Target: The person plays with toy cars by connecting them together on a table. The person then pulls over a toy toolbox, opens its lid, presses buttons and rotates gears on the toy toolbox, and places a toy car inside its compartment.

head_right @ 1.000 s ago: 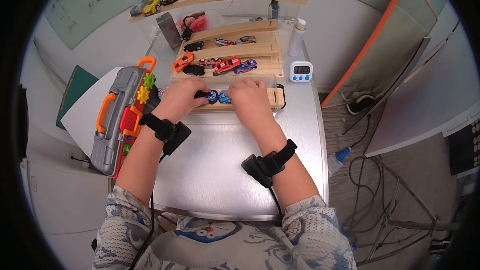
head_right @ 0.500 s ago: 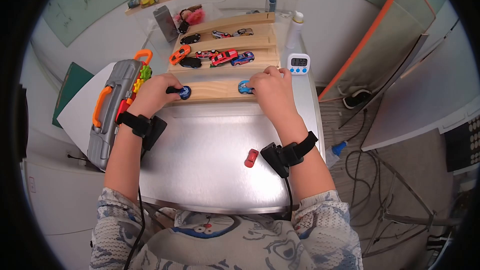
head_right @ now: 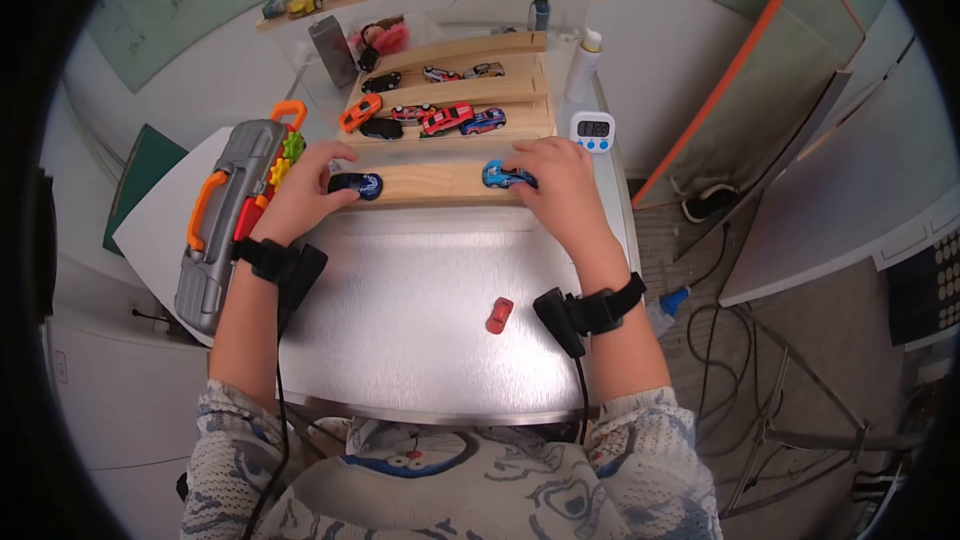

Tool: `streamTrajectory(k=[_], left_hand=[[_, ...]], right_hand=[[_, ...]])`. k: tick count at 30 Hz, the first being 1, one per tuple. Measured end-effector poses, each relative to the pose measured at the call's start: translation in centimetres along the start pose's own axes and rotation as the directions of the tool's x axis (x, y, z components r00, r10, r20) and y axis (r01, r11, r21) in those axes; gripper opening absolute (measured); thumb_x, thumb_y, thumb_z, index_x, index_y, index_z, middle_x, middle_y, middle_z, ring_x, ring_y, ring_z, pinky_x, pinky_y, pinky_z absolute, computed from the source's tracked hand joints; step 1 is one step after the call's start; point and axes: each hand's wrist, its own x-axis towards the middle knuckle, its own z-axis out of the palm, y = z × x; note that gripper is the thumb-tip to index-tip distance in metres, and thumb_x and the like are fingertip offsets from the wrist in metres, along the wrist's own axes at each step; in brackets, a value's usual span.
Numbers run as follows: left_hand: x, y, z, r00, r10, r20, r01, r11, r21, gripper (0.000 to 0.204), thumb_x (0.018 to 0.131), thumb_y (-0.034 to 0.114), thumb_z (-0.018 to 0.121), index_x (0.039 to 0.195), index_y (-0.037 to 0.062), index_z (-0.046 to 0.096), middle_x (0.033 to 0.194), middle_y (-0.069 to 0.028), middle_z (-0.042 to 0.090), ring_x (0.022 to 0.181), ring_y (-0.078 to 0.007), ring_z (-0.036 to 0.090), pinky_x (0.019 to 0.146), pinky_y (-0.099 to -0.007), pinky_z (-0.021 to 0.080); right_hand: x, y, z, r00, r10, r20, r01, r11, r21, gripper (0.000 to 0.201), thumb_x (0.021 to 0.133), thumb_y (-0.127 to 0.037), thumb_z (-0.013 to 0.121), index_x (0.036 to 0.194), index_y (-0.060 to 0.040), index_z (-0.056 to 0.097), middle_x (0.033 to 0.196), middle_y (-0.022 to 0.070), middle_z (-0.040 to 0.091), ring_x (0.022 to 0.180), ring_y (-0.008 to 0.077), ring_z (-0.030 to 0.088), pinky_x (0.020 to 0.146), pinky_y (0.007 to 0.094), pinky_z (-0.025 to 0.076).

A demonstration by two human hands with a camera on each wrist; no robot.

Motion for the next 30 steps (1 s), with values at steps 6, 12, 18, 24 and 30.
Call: streamTrajectory(k=[6, 12, 18, 24, 30], left_hand=[[-0.2, 2.2, -2.2, 0.947, -0.292, -0.135, 0.27, 0.95, -0.158, 0.031, 0.069, 0.006, 0.068, 0.098, 0.0087, 0.055, 0.076, 0.0032, 0.038, 0.065, -0.0077, 0.033, 0.061, -0.0203, 0.033], [0.8, 1.3, -0.3, 0.989, -0.122, 0.083, 0.107, 0.981, 0.164, 0.034, 0.065, 0.008, 0.071, 0.097, 0.0032, 0.06, 0.101, -0.0115, 0.059, 0.097, -0.028, 0.054, 0.085, -0.0351, 0.043], [1.7, 2.6, 0.4, 0.983, -0.185, 0.013, 0.186, 0.981, -0.052, 0.034, 0.065, 0.01, 0.072, 0.097, 0.0022, 0.061, 0.093, -0.0118, 0.061, 0.087, -0.0272, 0.057, 0.079, -0.0329, 0.044], [3.3, 3.4, 1.5, 0.994, -0.078, 0.079, 0.072, 0.995, 0.071, 0.03, 0.066, 0.011, 0.072, 0.093, 0.0017, 0.062, 0.091, -0.0112, 0.061, 0.086, -0.0272, 0.057, 0.076, -0.0326, 0.045], [3.9, 3.9, 3.2, 0.987, -0.064, 0.149, 0.047, 0.992, 0.115, 0.031, 0.064, 0.014, 0.073, 0.091, 0.0024, 0.063, 0.088, -0.0115, 0.061, 0.085, -0.0279, 0.057, 0.075, -0.034, 0.045]], right_hand=[[0.3, 0.1, -2.4, 0.973, 0.134, -0.188, -0.105, 0.983, 0.153, 0.024, 0.067, -0.01, 0.07, 0.09, -0.0092, 0.064, 0.103, 0.0042, 0.06, 0.103, 0.0252, 0.05, 0.089, 0.0368, 0.036], [0.3, -0.4, 0.7, 0.999, 0.036, -0.004, -0.036, 0.998, -0.042, 0.024, 0.066, -0.01, 0.071, 0.09, -0.0096, 0.065, 0.088, 0.0042, 0.063, 0.101, 0.0238, 0.051, 0.092, 0.0402, 0.034], [1.5, -1.8, 0.8, 0.996, 0.086, 0.039, -0.086, 0.996, 0.002, 0.025, 0.066, -0.008, 0.069, 0.091, -0.0113, 0.067, 0.086, 0.0045, 0.064, 0.095, 0.0217, 0.052, 0.094, 0.0402, 0.032], [2.7, -3.7, 2.3, 1.0, 0.008, 0.019, -0.01, 0.996, 0.094, 0.021, 0.067, -0.01, 0.067, 0.088, -0.0118, 0.068, 0.085, 0.0032, 0.064, 0.09, 0.0205, 0.053, 0.091, 0.0397, 0.033], [2.4, -4.0, 4.1, 0.994, 0.048, 0.095, -0.046, 0.999, -0.016, 0.022, 0.065, -0.012, 0.07, 0.087, -0.0133, 0.068, 0.083, 0.0016, 0.064, 0.088, 0.021, 0.053, 0.085, 0.0368, 0.035]])
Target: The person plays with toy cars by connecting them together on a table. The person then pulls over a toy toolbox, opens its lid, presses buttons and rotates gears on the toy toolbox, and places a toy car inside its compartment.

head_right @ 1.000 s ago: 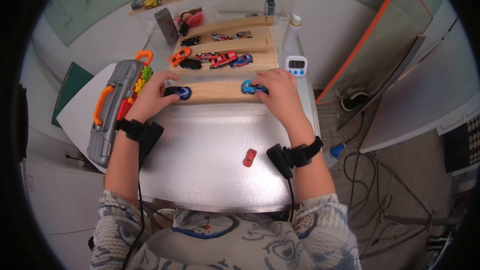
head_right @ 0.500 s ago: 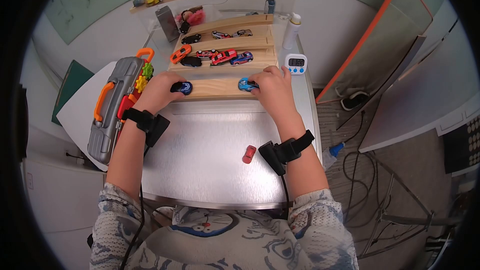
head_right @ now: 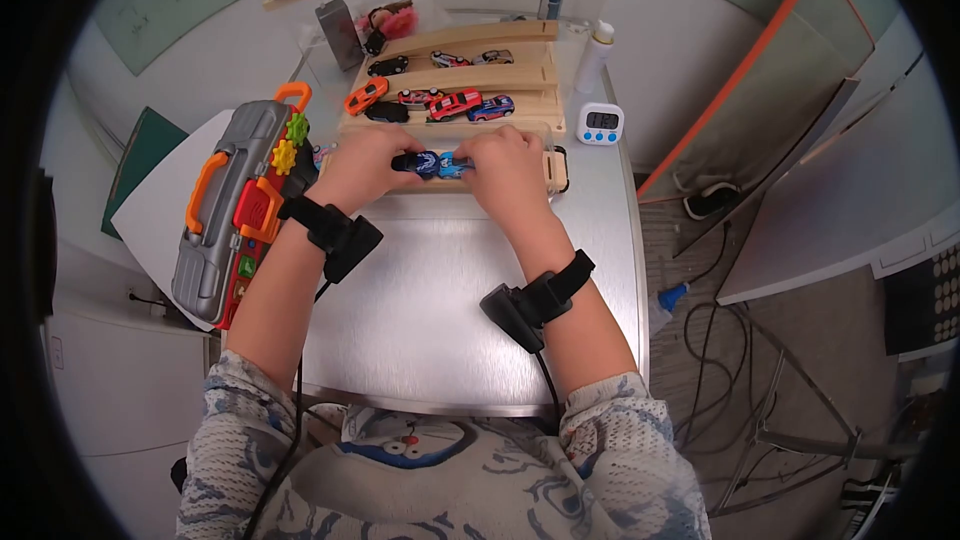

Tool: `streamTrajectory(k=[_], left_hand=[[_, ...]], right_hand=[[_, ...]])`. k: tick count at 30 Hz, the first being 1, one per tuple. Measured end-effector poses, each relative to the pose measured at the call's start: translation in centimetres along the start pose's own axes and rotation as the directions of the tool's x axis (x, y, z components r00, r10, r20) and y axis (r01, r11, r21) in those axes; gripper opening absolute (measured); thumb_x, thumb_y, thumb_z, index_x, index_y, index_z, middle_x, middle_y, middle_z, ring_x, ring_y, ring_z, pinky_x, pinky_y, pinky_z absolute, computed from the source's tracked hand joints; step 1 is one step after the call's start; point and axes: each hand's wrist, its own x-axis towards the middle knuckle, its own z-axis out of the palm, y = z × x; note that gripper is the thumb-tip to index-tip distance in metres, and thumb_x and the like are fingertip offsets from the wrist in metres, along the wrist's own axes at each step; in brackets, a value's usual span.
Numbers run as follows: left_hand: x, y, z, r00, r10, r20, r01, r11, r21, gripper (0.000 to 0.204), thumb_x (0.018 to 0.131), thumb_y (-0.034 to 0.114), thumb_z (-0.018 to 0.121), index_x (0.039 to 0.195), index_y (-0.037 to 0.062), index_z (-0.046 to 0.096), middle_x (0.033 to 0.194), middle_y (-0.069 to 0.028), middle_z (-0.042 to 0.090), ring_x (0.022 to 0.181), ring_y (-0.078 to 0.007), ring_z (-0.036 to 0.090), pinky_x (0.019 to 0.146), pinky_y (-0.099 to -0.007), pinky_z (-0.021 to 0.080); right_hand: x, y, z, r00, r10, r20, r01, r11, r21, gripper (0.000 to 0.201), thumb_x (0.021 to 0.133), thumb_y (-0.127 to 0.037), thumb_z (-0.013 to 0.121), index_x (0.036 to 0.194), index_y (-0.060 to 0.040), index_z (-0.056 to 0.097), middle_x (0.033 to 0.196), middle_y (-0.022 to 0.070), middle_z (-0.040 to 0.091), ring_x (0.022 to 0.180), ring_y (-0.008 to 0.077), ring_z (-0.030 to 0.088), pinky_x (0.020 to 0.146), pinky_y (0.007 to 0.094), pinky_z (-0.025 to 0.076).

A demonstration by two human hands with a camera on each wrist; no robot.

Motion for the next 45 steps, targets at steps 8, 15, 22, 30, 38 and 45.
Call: streamTrajectory(k=[8, 15, 22, 30, 38, 45], left_hand=[[-0.6, -0.6, -0.2, 0.996, -0.089, 0.001, 0.089, 0.993, -0.073, 0.031, 0.064, 0.012, 0.072, 0.092, 0.0021, 0.063, 0.09, -0.0139, 0.061, 0.086, -0.0287, 0.058, 0.075, -0.034, 0.045], [-3.1, -4.0, -2.6, 0.985, -0.164, 0.055, 0.161, 0.986, 0.04, 0.035, 0.062, 0.012, 0.075, 0.095, 0.0067, 0.065, 0.095, -0.0073, 0.062, 0.093, -0.0253, 0.052, 0.083, -0.0313, 0.042], [-3.2, -3.9, -2.4, 0.979, -0.198, 0.044, 0.197, 0.98, 0.034, 0.036, 0.062, 0.011, 0.075, 0.096, 0.0083, 0.065, 0.092, -0.0063, 0.061, 0.094, -0.0245, 0.05, 0.085, -0.0309, 0.041], [-4.1, -4.4, -1.9, 0.995, -0.022, -0.093, 0.022, 1.0, 0.0, 0.041, 0.063, 0.01, 0.074, 0.101, 0.0043, 0.06, 0.097, -0.0083, 0.057, 0.097, -0.0251, 0.049, 0.084, -0.0322, 0.041], [-4.2, -4.9, -1.2, 0.974, -0.129, -0.184, 0.107, 0.987, -0.124, 0.038, 0.067, 0.012, 0.073, 0.102, 0.0029, 0.059, 0.098, -0.0091, 0.057, 0.095, -0.0246, 0.053, 0.082, -0.031, 0.042], [-3.4, -1.4, -2.7, 0.948, -0.315, 0.054, 0.255, 0.645, -0.72, 0.029, 0.085, 0.019, 0.057, 0.108, 0.0008, 0.057, 0.098, -0.0071, 0.061, 0.09, -0.0147, 0.057, 0.076, -0.0263, 0.046]], right_hand=[[-0.3, 0.4, -0.1, 0.999, 0.054, -0.003, -0.053, 0.995, 0.081, 0.019, 0.065, -0.013, 0.07, 0.084, -0.0131, 0.069, 0.079, 0.0026, 0.064, 0.088, 0.0204, 0.053, 0.088, 0.041, 0.033], [-1.7, 3.2, -2.3, 0.998, 0.061, -0.029, -0.062, 0.996, -0.058, 0.019, 0.066, -0.014, 0.071, 0.085, -0.0123, 0.069, 0.079, 0.0026, 0.064, 0.091, 0.0205, 0.053, 0.094, 0.0465, 0.029], [-2.2, 3.6, -2.8, 0.998, 0.026, -0.057, -0.034, 0.99, -0.14, 0.02, 0.067, -0.011, 0.07, 0.087, -0.0129, 0.069, 0.084, 0.004, 0.064, 0.098, 0.0224, 0.052, 0.097, 0.0485, 0.027], [-2.7, 3.8, -3.3, 0.983, 0.161, -0.086, -0.151, 0.981, 0.118, 0.037, 0.066, -0.011, 0.071, 0.101, -0.0102, 0.062, 0.098, 0.0092, 0.061, 0.101, 0.0262, 0.051, 0.098, 0.042, 0.028], [-2.7, 4.2, -3.6, 0.985, 0.12, -0.124, -0.111, 0.99, 0.083, 0.037, 0.066, -0.012, 0.072, 0.101, -0.0112, 0.062, 0.098, 0.0067, 0.061, 0.101, 0.0255, 0.05, 0.096, 0.0387, 0.028], [-1.8, 1.3, -4.2, 0.979, 0.097, -0.179, -0.045, 0.96, 0.276, 0.033, 0.07, -0.006, 0.069, 0.102, -0.0085, 0.062, 0.09, 0.008, 0.063, 0.087, 0.02, 0.057, 0.081, 0.0341, 0.044]])
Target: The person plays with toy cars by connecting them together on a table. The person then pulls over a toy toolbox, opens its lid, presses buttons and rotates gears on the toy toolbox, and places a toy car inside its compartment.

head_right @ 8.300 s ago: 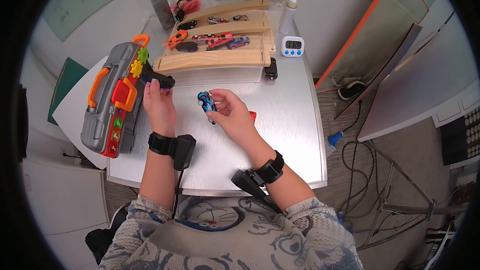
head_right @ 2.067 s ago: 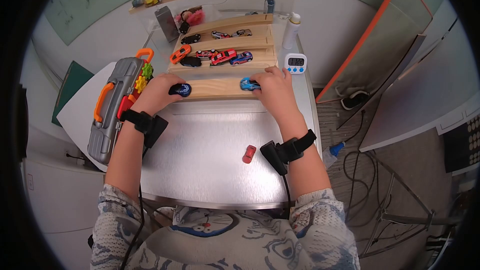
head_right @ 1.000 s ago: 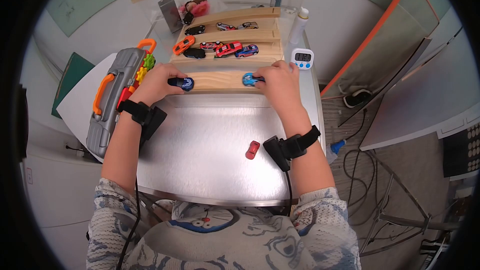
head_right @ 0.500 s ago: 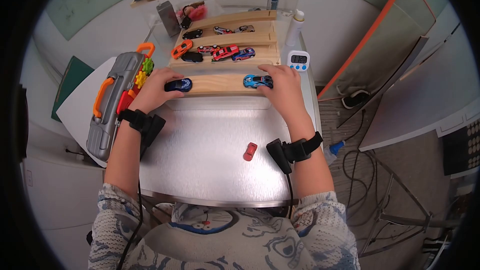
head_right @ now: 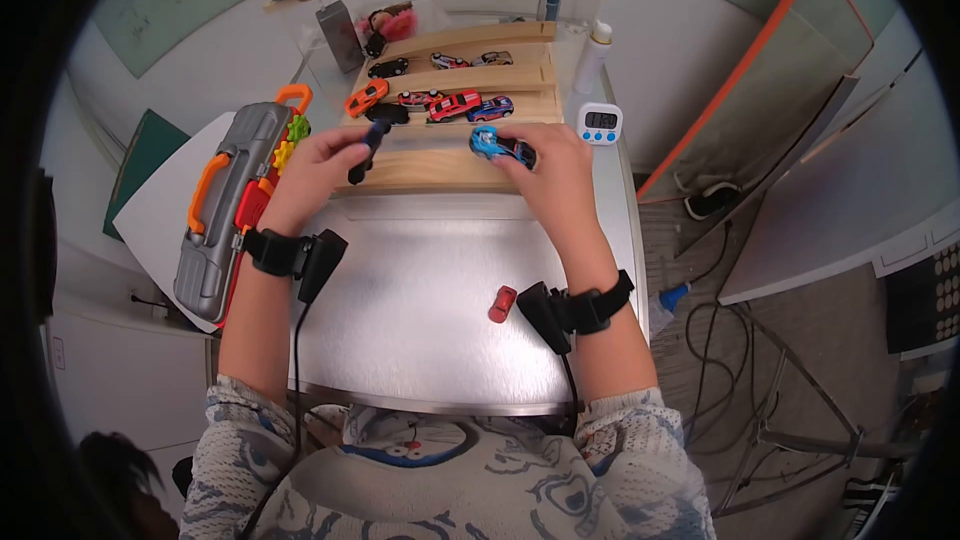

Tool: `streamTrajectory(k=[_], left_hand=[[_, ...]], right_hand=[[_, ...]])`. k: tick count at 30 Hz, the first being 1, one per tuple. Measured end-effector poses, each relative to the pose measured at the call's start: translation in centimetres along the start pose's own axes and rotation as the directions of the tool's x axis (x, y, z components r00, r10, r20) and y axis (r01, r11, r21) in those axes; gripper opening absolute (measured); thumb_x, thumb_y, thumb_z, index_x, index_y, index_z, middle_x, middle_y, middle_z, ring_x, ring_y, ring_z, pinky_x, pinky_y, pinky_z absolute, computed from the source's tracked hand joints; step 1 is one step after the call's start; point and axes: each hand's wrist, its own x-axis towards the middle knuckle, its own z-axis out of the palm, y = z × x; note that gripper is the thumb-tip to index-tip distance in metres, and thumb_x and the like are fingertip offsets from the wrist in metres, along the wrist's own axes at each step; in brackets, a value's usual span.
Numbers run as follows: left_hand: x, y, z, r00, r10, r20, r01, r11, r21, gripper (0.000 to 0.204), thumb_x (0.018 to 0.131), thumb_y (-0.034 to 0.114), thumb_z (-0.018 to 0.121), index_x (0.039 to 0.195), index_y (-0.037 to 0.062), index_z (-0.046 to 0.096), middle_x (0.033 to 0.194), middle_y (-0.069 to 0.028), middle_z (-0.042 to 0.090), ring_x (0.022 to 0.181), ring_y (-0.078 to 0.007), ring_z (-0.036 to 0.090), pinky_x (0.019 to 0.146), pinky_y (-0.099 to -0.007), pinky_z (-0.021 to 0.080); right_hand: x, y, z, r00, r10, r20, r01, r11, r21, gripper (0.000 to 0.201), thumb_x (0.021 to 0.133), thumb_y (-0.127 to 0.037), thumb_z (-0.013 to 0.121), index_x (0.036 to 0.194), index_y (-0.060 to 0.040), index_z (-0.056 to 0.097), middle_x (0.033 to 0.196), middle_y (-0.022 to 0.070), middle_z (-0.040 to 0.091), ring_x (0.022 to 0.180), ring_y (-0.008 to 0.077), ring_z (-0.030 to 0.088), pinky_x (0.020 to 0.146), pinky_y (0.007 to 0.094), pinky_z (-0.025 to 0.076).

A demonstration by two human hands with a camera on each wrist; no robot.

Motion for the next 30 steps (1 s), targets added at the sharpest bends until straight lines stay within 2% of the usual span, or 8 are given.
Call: streamTrajectory(k=[1, 2, 3, 5, 9, 12, 17, 30], left_hand=[[-0.6, 0.6, 0.4, 1.0, -0.002, -0.001, 0.002, 1.0, 0.0, 0.029, 0.085, 0.019, 0.057, 0.108, 0.0008, 0.057, 0.098, -0.0071, 0.061, 0.09, -0.0147, 0.057, 0.076, -0.0263, 0.046], [-1.4, 1.2, 1.0, 0.997, 0.012, 0.072, 0.016, 0.927, -0.375, 0.031, 0.088, 0.02, 0.05, 0.111, -0.0007, 0.055, 0.099, -0.0078, 0.061, 0.09, -0.0127, 0.057, 0.076, -0.0249, 0.046], [-2.2, 1.5, 1.4, 0.99, 0.053, 0.134, 0.055, 0.719, -0.693, 0.034, 0.092, 0.022, 0.043, 0.114, -0.0021, 0.053, 0.099, -0.0085, 0.061, 0.089, -0.0107, 0.057, 0.076, -0.0235, 0.046], [-2.8, 1.0, 1.9, 0.974, 0.079, 0.211, 0.057, 0.82, -0.569, 0.037, 0.094, 0.025, 0.038, 0.115, -0.0026, 0.051, 0.1, -0.0064, 0.062, 0.087, -0.0108, 0.058, 0.077, -0.024, 0.046], [-3.7, -0.1, 2.2, 0.97, -0.084, 0.227, 0.138, 0.963, -0.232, 0.027, 0.089, 0.019, 0.049, 0.106, -0.0003, 0.058, 0.097, -0.0059, 0.063, 0.082, -0.0112, 0.056, 0.074, -0.0226, 0.044], [-5.1, -1.1, 2.8, 0.98, -0.033, 0.194, 0.0, 0.985, 0.17, 0.024, 0.079, 0.015, 0.061, 0.099, 0.0018, 0.062, 0.092, -0.0057, 0.063, 0.077, -0.0122, 0.054, 0.072, -0.0229, 0.043], [-6.1, -2.4, 4.4, 0.96, 0.152, 0.235, -0.27, 0.722, 0.637, 0.028, 0.066, 0.017, 0.072, 0.09, 0.0037, 0.063, 0.086, -0.0095, 0.062, 0.082, -0.0242, 0.058, 0.074, -0.0325, 0.046], [-8.1, -5.6, 2.1, 0.994, 0.089, 0.056, -0.104, 0.747, 0.656, 0.027, 0.065, 0.014, 0.072, 0.089, 0.0058, 0.063, 0.089, -0.011, 0.059, 0.09, -0.0286, 0.055, 0.078, -0.0361, 0.044]], right_hand=[[-0.1, -0.8, -0.1, 1.0, 0.0, 0.002, 0.0, 1.0, 0.001, 0.033, 0.07, -0.006, 0.069, 0.102, -0.0085, 0.062, 0.09, 0.008, 0.063, 0.087, 0.02, 0.057, 0.081, 0.0341, 0.044], [-0.5, -1.4, -0.2, 0.991, 0.123, 0.044, -0.128, 0.844, 0.521, 0.032, 0.072, -0.004, 0.067, 0.103, -0.0059, 0.061, 0.09, 0.0072, 0.063, 0.083, 0.0168, 0.058, 0.075, 0.03, 0.046], [-1.0, -1.9, -0.2, 0.968, 0.208, 0.14, -0.219, 0.426, 0.878, 0.03, 0.074, -0.003, 0.066, 0.104, -0.0033, 0.06, 0.09, 0.0064, 0.063, 0.079, 0.0136, 0.058, 0.07, 0.0258, 0.047], [-1.9, -2.5, 0.1, 0.957, 0.209, 0.202, -0.271, 0.396, 0.877, 0.029, 0.077, -0.002, 0.065, 0.105, 0.0004, 0.058, 0.091, 0.0044, 0.062, 0.079, 0.0098, 0.057, 0.069, 0.0228, 0.047], [-3.7, -2.2, 1.1, 0.902, 0.231, 0.364, -0.43, 0.552, 0.715, 0.027, 0.074, -0.003, 0.066, 0.101, -0.0026, 0.061, 0.091, 0.0054, 0.063, 0.079, 0.0114, 0.057, 0.072, 0.0244, 0.046], [-5.2, -3.3, 1.1, 0.892, 0.167, 0.421, -0.303, 0.91, 0.282, 0.029, 0.068, -0.01, 0.069, 0.096, -0.0075, 0.065, 0.087, 0.0064, 0.064, 0.081, 0.0191, 0.058, 0.075, 0.0285, 0.046], [-6.5, -2.7, 3.9, 0.881, 0.039, 0.472, 0.031, 0.99, -0.14, 0.034, 0.063, -0.013, 0.072, 0.096, -0.0097, 0.066, 0.088, 0.0059, 0.064, 0.084, 0.0254, 0.057, 0.076, 0.0355, 0.046], [-7.9, -1.4, 2.4, 0.915, 0.092, 0.392, 0.065, 0.927, -0.368, 0.026, 0.061, -0.012, 0.073, 0.087, -0.0115, 0.068, 0.084, 0.0039, 0.06, 0.086, 0.0247, 0.055, 0.075, 0.0366, 0.044]])
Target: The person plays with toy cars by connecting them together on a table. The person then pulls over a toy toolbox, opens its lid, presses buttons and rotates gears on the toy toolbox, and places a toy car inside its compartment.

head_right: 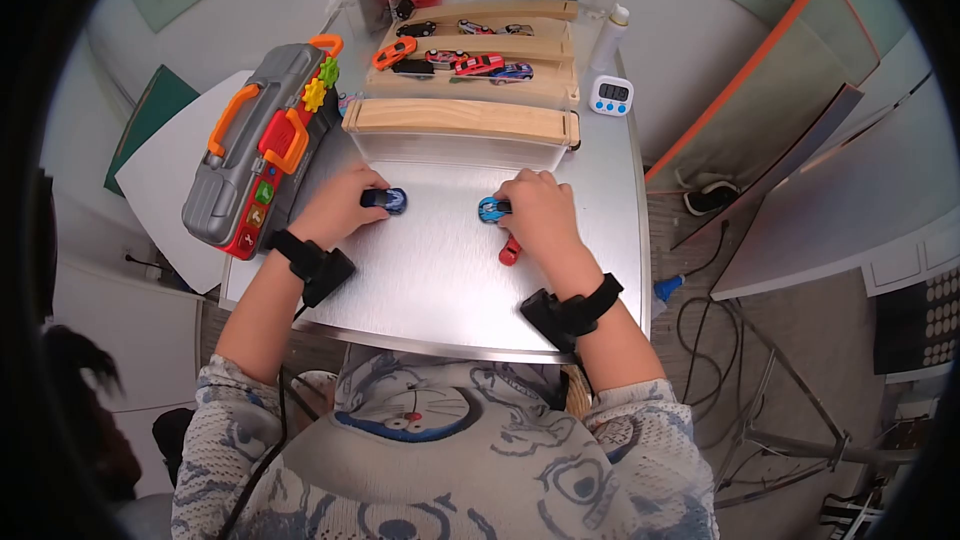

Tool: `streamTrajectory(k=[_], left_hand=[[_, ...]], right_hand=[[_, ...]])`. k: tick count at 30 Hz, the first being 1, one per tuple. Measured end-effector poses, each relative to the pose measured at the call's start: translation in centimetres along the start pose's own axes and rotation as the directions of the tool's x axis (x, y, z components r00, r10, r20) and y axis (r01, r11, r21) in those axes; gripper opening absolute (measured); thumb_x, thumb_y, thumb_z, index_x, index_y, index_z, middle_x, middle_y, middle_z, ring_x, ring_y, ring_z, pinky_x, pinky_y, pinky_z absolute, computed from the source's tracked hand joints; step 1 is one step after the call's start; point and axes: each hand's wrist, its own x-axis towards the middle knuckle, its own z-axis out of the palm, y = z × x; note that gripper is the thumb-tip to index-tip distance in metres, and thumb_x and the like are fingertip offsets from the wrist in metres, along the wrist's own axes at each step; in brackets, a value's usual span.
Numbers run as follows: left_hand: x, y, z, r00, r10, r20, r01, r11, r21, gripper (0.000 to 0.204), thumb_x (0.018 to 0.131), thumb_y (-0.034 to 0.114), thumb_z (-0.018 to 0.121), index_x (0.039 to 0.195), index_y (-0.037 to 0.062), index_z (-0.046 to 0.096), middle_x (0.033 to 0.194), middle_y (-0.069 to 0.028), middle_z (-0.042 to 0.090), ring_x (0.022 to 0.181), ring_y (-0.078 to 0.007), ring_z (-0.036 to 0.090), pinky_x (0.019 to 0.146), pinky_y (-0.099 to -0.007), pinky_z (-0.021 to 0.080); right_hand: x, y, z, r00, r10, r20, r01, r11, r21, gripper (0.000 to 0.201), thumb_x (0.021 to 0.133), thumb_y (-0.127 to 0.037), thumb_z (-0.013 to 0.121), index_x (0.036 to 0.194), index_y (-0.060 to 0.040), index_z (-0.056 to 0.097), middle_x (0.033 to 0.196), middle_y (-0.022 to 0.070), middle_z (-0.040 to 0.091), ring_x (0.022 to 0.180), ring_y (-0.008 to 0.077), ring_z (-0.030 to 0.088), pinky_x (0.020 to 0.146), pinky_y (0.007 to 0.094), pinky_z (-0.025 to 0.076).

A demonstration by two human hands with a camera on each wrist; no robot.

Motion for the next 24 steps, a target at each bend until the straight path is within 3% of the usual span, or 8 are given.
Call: streamTrajectory(k=[2, 5, 10, 12, 16, 19, 21, 24], left_hand=[[-0.9, -0.9, -0.8, 0.998, -0.064, -0.013, 0.064, 0.997, -0.033, 0.028, 0.064, 0.013, 0.072, 0.09, 0.0051, 0.063, 0.092, -0.0115, 0.059, 0.091, -0.0292, 0.056, 0.079, -0.0355, 0.044], [-1.7, -2.9, -1.7, 0.998, -0.06, -0.012, 0.06, 0.998, -0.021, 0.031, 0.064, 0.013, 0.072, 0.093, 0.0056, 0.062, 0.091, -0.0116, 0.059, 0.09, -0.0294, 0.056, 0.08, -0.0356, 0.044], [-2.6, -2.5, -1.7, 0.997, -0.077, -0.017, 0.078, 0.996, 0.039, 0.031, 0.065, 0.014, 0.071, 0.095, 0.0063, 0.062, 0.093, -0.0099, 0.059, 0.096, -0.0286, 0.053, 0.084, -0.0364, 0.041], [-2.5, -2.3, -1.1, 1.0, -0.026, -0.018, 0.026, 1.0, -0.001, 0.034, 0.067, 0.015, 0.07, 0.1, 0.0075, 0.061, 0.098, -0.0097, 0.057, 0.099, -0.0286, 0.052, 0.086, -0.0368, 0.04], [-2.3, -0.3, -0.3, 0.991, 0.052, -0.124, -0.06, 0.996, -0.061, 0.047, 0.071, 0.01, 0.069, 0.115, 0.0063, 0.052, 0.109, -0.0096, 0.049, 0.095, -0.0258, 0.053, 0.082, -0.0309, 0.043], [-2.3, 1.4, -0.9, 0.991, 0.02, -0.133, -0.044, 0.982, -0.182, 0.044, 0.071, 0.01, 0.069, 0.112, 0.0058, 0.054, 0.106, -0.0098, 0.05, 0.093, -0.026, 0.053, 0.081, -0.0312, 0.043], [-2.4, 0.9, -0.5, 0.991, 0.019, -0.131, -0.037, 0.99, -0.138, 0.043, 0.07, 0.009, 0.069, 0.11, 0.0056, 0.055, 0.104, -0.0099, 0.051, 0.093, -0.026, 0.053, 0.081, -0.0313, 0.043], [-2.6, 0.5, 0.8, 0.99, 0.004, -0.138, -0.018, 0.994, -0.105, 0.038, 0.069, 0.009, 0.069, 0.106, 0.0048, 0.057, 0.1, -0.0114, 0.053, 0.092, -0.0275, 0.053, 0.08, -0.0323, 0.044]], right_hand=[[-0.2, 0.9, -0.4, 0.992, 0.087, 0.086, -0.089, 0.996, 0.019, 0.025, 0.063, -0.012, 0.072, 0.087, -0.0139, 0.068, 0.089, 0.0023, 0.06, 0.091, 0.0224, 0.053, 0.079, 0.0384, 0.04], [-0.7, 2.1, -0.9, 0.988, 0.121, 0.1, -0.126, 0.991, 0.046, 0.025, 0.064, -0.012, 0.072, 0.088, -0.0137, 0.068, 0.088, 0.0024, 0.061, 0.089, 0.0226, 0.054, 0.079, 0.0387, 0.04], [-1.0, 2.5, -0.9, 0.991, 0.086, 0.107, -0.098, 0.989, 0.11, 0.03, 0.064, -0.011, 0.073, 0.094, -0.0116, 0.066, 0.091, 0.0045, 0.061, 0.089, 0.0239, 0.055, 0.08, 0.0376, 0.042], [-1.3, 2.2, -0.6, 0.991, 0.1, 0.088, -0.129, 0.879, 0.459, 0.04, 0.064, -0.008, 0.072, 0.103, -0.0084, 0.061, 0.098, 0.0091, 0.059, 0.097, 0.0267, 0.053, 0.087, 0.0365, 0.042], [-1.4, 1.5, -0.7, 0.996, 0.09, 0.024, -0.091, 0.879, 0.468, 0.049, 0.064, -0.006, 0.072, 0.11, -0.0059, 0.057, 0.105, 0.013, 0.056, 0.104, 0.0291, 0.049, 0.091, 0.0347, 0.041], [-1.6, 1.8, -0.8, 0.996, 0.08, -0.031, -0.063, 0.927, 0.369, 0.052, 0.064, -0.007, 0.072, 0.113, -0.0065, 0.055, 0.107, 0.0131, 0.055, 0.106, 0.0296, 0.047, 0.091, 0.0343, 0.041], [-1.8, 2.2, -0.6, 0.992, 0.113, 0.053, -0.124, 0.943, 0.309, 0.048, 0.063, -0.007, 0.072, 0.108, -0.0054, 0.058, 0.103, 0.0131, 0.056, 0.101, 0.0295, 0.05, 0.088, 0.0342, 0.043], [-1.1, 2.5, -0.3, 0.984, 0.106, 0.146, -0.152, 0.922, 0.357, 0.039, 0.065, -0.008, 0.071, 0.102, -0.0043, 0.061, 0.098, 0.0128, 0.058, 0.092, 0.0286, 0.054, 0.083, 0.034, 0.045]])
